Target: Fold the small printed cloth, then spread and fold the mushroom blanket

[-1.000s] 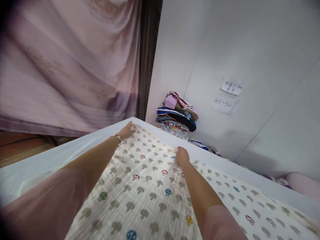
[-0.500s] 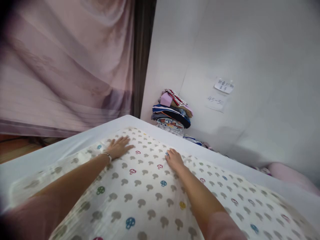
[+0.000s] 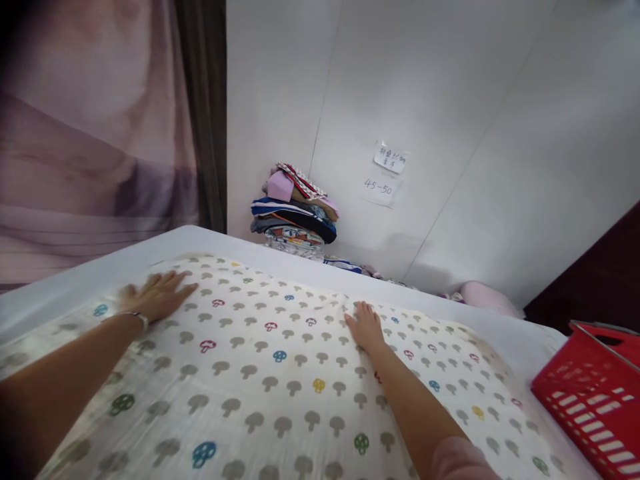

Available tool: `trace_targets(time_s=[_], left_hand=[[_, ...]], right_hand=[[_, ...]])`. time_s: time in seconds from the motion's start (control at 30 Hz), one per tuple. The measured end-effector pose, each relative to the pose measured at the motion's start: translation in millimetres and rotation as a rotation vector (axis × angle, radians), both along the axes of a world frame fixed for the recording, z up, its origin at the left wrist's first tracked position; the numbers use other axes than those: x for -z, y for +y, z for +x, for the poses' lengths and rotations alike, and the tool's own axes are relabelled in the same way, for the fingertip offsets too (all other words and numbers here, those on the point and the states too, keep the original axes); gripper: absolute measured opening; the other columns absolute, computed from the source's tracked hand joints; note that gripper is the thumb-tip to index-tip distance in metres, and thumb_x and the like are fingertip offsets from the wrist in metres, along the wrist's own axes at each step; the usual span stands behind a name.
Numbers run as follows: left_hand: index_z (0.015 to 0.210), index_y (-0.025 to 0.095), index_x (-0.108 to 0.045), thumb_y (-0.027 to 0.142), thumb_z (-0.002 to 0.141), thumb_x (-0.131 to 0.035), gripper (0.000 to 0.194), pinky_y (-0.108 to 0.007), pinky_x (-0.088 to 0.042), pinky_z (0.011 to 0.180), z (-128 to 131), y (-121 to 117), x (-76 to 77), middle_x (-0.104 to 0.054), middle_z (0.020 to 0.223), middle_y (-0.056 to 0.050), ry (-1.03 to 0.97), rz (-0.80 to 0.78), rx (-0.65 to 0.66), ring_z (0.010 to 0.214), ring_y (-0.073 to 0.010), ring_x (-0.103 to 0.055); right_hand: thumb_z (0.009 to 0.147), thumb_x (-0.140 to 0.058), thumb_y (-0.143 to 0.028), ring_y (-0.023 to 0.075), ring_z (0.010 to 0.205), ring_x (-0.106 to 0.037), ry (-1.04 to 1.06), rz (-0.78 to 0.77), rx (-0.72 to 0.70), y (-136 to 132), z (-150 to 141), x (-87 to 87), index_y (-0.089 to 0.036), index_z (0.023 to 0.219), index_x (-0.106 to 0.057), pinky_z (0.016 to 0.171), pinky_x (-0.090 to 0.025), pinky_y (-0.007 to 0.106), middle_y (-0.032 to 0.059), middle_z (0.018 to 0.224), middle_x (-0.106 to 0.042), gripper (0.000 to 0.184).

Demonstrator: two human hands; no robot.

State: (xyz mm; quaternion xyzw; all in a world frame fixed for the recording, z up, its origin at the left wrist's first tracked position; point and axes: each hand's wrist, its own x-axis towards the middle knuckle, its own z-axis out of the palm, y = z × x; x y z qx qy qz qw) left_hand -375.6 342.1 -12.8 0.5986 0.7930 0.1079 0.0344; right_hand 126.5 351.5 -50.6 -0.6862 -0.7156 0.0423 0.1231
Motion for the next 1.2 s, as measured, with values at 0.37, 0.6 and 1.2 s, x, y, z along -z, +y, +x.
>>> trace_targets(time_s=[0.37,0.6,1.2], left_hand=[[0.140,0.023,-0.026,0.058,0.084,-0.022,0.066,-0.057,-0.004,0.105,-3,-3,-5.9,-0.016,0.150,-0.004,0.029,-0.079,-0.075,0.137,-0.0264,-0.011],[0.140,0.023,-0.024,0.059,0.084,-0.020,0.067,-0.056,-0.004,0.105,-4,-3,-5.1,-0.013,0.151,-0.003,0.015,-0.090,-0.081,0.137,-0.0258,-0.009],[0.139,0.021,-0.030,0.057,0.085,-0.023,0.065,-0.059,-0.008,0.104,-1,-3,-4.0,-0.021,0.149,-0.006,0.028,-0.030,-0.078,0.136,-0.0271,-0.014]], right_hand=[[0.090,-0.035,-0.024,0.0204,0.116,-0.045,-0.059,0.146,-0.127,41,-31,-30.2,-0.019,0.116,-0.058,0.095,-0.034,0.032,0.0079,0.123,-0.055,0.035],[0.076,-0.055,-0.019,0.0222,0.092,-0.057,-0.186,0.004,-0.180,68,-64,-45.5,-0.019,0.080,-0.069,0.076,-0.038,0.029,0.0099,0.095,-0.065,0.015],[0.084,-0.045,-0.028,0.0182,0.101,-0.052,-0.164,-0.015,-0.189,75,-84,-44.9,-0.024,0.101,-0.064,0.079,-0.033,0.026,0.0031,0.109,-0.062,0.026]])
